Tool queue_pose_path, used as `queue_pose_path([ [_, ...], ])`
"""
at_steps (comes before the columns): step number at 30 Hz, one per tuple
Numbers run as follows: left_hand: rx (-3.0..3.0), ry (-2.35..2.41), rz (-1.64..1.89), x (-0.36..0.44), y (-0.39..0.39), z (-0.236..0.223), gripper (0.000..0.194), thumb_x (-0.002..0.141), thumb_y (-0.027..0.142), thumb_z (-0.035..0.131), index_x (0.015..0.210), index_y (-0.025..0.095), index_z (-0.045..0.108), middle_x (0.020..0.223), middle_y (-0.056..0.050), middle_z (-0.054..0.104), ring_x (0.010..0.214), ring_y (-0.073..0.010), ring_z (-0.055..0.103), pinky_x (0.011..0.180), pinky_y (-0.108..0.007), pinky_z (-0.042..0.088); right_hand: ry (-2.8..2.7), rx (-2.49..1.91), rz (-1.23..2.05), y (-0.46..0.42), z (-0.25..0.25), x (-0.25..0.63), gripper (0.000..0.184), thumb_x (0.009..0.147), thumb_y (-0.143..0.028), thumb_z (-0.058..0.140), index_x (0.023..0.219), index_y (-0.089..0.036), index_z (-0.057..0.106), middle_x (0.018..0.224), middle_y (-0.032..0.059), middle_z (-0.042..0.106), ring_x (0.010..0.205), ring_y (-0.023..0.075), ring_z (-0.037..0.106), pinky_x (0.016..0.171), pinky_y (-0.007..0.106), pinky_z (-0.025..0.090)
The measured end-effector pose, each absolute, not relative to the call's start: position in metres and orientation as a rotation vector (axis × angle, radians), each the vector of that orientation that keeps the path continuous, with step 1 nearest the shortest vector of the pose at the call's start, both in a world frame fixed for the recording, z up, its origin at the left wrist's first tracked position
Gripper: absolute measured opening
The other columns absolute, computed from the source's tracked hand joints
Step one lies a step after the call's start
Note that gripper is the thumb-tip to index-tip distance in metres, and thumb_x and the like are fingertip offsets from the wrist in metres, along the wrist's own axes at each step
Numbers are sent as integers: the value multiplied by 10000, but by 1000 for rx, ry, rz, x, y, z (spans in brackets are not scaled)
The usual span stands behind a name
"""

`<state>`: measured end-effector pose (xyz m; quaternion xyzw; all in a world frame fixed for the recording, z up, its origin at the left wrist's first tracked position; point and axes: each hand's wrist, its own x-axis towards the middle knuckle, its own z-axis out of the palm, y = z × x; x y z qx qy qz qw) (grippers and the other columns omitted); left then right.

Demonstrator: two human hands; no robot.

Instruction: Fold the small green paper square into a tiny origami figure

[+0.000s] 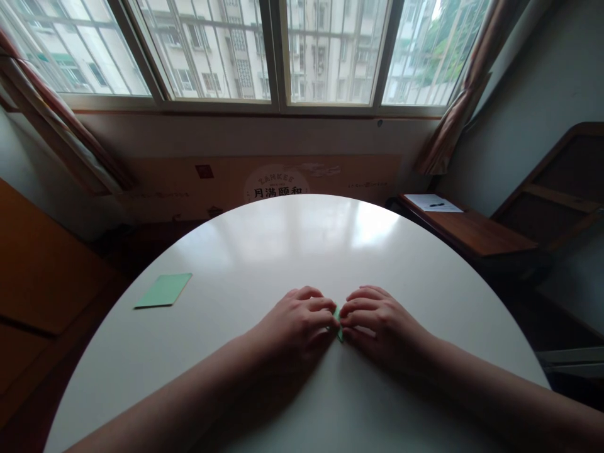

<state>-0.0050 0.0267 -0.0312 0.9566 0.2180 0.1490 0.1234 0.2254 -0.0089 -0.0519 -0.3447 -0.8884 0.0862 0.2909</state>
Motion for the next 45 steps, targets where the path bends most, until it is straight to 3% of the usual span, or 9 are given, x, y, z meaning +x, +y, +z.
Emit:
queue_pose_path([
  [10,2830,726,336,-9,23,-35,191,929,312,574,1104,297,649,1307,-39,589,1173,-278,500,1013,-458,379,-2359,-917,249,-10,-51,226,125,916,-182,618,862,-245,713,945,16,763,921,210,668,938,407,461],
  [16,2968,797,347,-15,14,-31,269,950,354,560,1202,389,647,1307,-83,545,1127,-303,523,937,-478,429,-2327,-920,310,-7,-54,227,138,898,-146,632,901,-249,723,959,26,760,915,214,663,893,388,484],
  [18,3038,788,321,-13,6,-25,289,973,313,524,1241,348,628,1256,-86,578,1082,-286,541,910,-446,437,-2317,-924,319,-5,-55,227,132,898,-148,639,896,-249,725,949,28,761,895,212,662,875,379,490],
  [20,3099,732,244,-10,-1,-21,321,963,235,529,1277,234,598,1161,-100,625,1036,-270,555,901,-417,443,-2303,-940,322,-3,-57,227,109,892,-159,658,882,-246,724,929,28,757,872,206,656,861,369,496],
  [23,3123,661,157,-5,-8,-18,311,940,172,541,1247,151,588,1113,-101,649,1002,-259,559,872,-388,452,-2255,-990,317,-1,-58,227,74,875,-179,685,903,-235,725,915,40,742,864,207,643,837,361,509],
  [28,3082,654,168,-5,-9,-20,266,970,190,503,1226,183,576,1153,-71,651,1055,-259,561,887,-389,451,-2260,-1017,236,0,-58,232,226,881,-220,690,1100,-265,724,1091,79,702,1003,255,611,880,429,507],
  [33,3034,631,207,-8,-11,-14,121,971,175,497,1017,197,607,1107,-49,659,1101,-244,559,931,-372,441,-2319,-967,160,-1,-58,235,239,902,-183,644,1079,-305,750,1239,87,663,1138,290,572,954,497,474],
  [36,2992,626,221,-10,-12,-10,109,954,159,505,924,191,605,1052,-53,665,1031,-228,579,896,-346,454,-2361,-999,169,-3,-58,233,250,892,-180,653,1068,-324,759,1312,74,637,1212,307,546,1006,526,445],
  [45,2863,619,361,-13,-5,-19,152,940,167,535,948,231,673,974,-26,706,917,-202,585,887,-330,446,-2354,-1170,68,-3,-56,233,243,866,-169,664,1000,-333,784,1435,85,549,1302,346,494,1019,566,429],
])
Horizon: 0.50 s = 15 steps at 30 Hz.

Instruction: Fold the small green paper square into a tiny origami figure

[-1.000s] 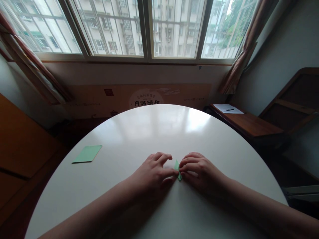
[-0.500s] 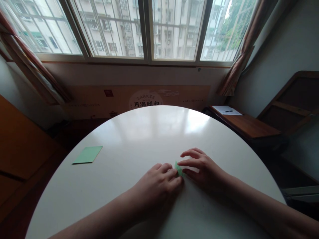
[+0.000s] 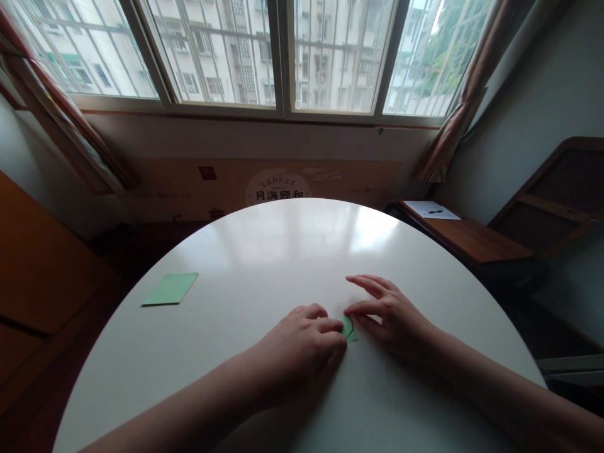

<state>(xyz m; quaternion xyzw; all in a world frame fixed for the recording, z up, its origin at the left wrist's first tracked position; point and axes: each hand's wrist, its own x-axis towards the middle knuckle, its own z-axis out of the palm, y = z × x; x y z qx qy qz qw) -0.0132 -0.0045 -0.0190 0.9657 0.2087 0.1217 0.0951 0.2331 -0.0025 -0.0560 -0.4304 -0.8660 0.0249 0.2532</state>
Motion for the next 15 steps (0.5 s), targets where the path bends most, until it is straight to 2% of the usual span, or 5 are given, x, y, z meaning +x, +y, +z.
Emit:
queue_pose_path([
  [9,2875,599,425,-15,-4,-27,193,943,177,539,1034,256,689,1066,-32,727,1015,-223,608,931,-359,441,-2281,-1152,-53,-7,-58,237,232,895,-159,618,1002,-286,779,1435,124,532,1292,358,489,987,580,449],
  [15,2861,588,379,-17,-2,-28,185,947,193,542,1054,256,678,1123,-10,726,1079,-231,607,966,-372,438,-2379,-951,12,-12,-57,238,209,907,-180,618,976,-297,777,1499,93,469,1371,348,413,1013,569,427],
])
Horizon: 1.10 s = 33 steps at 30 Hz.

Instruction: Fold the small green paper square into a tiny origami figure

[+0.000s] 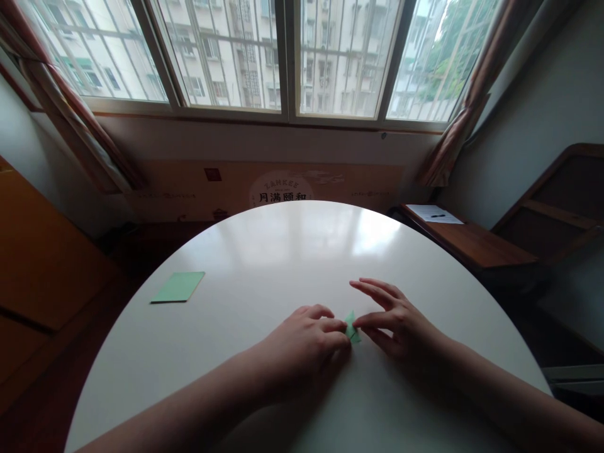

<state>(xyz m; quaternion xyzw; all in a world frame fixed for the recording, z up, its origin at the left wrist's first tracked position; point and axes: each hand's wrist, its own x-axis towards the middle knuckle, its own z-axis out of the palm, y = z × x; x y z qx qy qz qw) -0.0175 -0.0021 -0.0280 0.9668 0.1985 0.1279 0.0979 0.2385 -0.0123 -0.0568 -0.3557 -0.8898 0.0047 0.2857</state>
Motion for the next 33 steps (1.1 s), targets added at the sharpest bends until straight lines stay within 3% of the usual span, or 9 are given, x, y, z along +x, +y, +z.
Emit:
queue_pose_path([
  [16,2873,570,391,-18,-3,-25,236,931,163,545,1089,270,683,1121,-19,724,1082,-220,614,974,-350,449,-2323,-1237,-174,-14,-55,231,217,889,-142,617,922,-285,777,1508,128,463,1380,386,413,1004,608,403],
  [22,2859,574,340,-19,-5,-20,238,935,178,542,1116,258,675,1190,15,707,1109,-225,595,1004,-363,434,-2260,-1107,-190,-11,-60,237,245,927,-167,586,1043,-274,772,1532,138,419,1397,362,391,1022,566,429],
  [27,2851,574,338,-18,-5,-21,208,940,183,532,1057,252,689,1118,9,724,1047,-216,608,974,-349,444,-2392,-1102,-58,-11,-61,236,251,915,-186,620,1056,-335,765,1571,96,367,1438,353,331,1047,574,408],
  [33,2845,572,358,-17,-5,-21,233,911,172,556,1095,254,675,1174,-18,700,1066,-229,605,993,-374,435,-2294,-1120,-106,-8,-60,240,248,912,-171,603,1090,-264,749,1543,141,401,1404,366,380,1019,580,440],
])
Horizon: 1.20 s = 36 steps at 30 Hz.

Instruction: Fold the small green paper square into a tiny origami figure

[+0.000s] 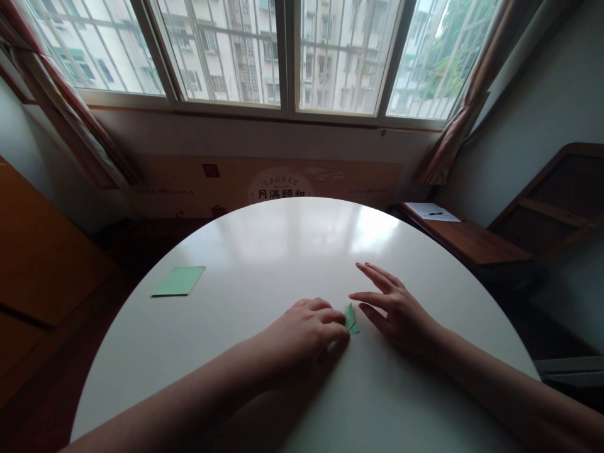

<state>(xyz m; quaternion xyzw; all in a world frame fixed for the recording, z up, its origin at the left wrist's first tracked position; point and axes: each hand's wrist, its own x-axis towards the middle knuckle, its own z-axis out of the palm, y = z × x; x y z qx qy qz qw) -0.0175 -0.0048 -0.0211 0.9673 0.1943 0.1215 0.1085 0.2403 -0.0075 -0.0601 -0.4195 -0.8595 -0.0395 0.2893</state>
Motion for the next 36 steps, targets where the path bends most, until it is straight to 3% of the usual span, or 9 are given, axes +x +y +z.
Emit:
queue_pose_path([
  [5,2855,654,280,-14,-12,-19,256,897,178,565,1129,232,658,1139,-64,676,1027,-250,594,940,-407,473,-2296,-817,-39,-6,-56,244,154,892,-196,665,1010,-251,747,1158,95,713,1083,271,627,898,457,524],
  [8,2841,707,279,-13,-16,-19,257,910,190,549,1146,220,643,1126,-75,666,1008,-255,588,926,-421,484,-2388,-705,86,-6,-54,240,162,895,-212,675,1042,-246,732,1013,55,760,948,228,655,842,399,526],
  [16,2790,629,363,-21,5,-23,301,938,125,512,1201,208,634,1144,-41,706,1018,-211,614,930,-352,498,-2516,-791,147,-9,-47,232,161,928,-299,627,1043,-244,725,1025,33,765,947,222,661,893,403,469],
  [21,2982,617,472,-18,20,-42,318,981,188,493,1275,175,614,1342,-106,628,1196,-288,564,980,-436,480,-2523,-762,21,-11,-45,230,165,952,-305,598,1043,-229,713,1004,26,769,970,221,674,945,405,444],
  [24,2985,527,441,-17,21,-43,289,981,187,504,1245,189,623,1272,-74,673,1189,-259,575,1004,-401,454,-2525,-782,-25,-12,-46,231,187,949,-317,601,1066,-228,717,1040,39,766,1015,240,666,980,428,433],
  [29,2954,597,348,-18,9,-24,214,971,183,521,1131,200,661,1063,-59,715,1004,-217,609,910,-350,464,-2502,-797,-20,-10,-50,233,228,926,-316,617,1111,-224,712,1091,65,752,1006,248,669,948,442,466],
  [36,2942,632,365,-17,6,-25,239,978,186,498,1179,191,626,1039,-68,699,962,-213,608,880,-350,465,-2526,-795,24,-11,-48,232,285,927,-421,636,1116,-221,711,1063,76,755,961,246,669,882,424,480],
])
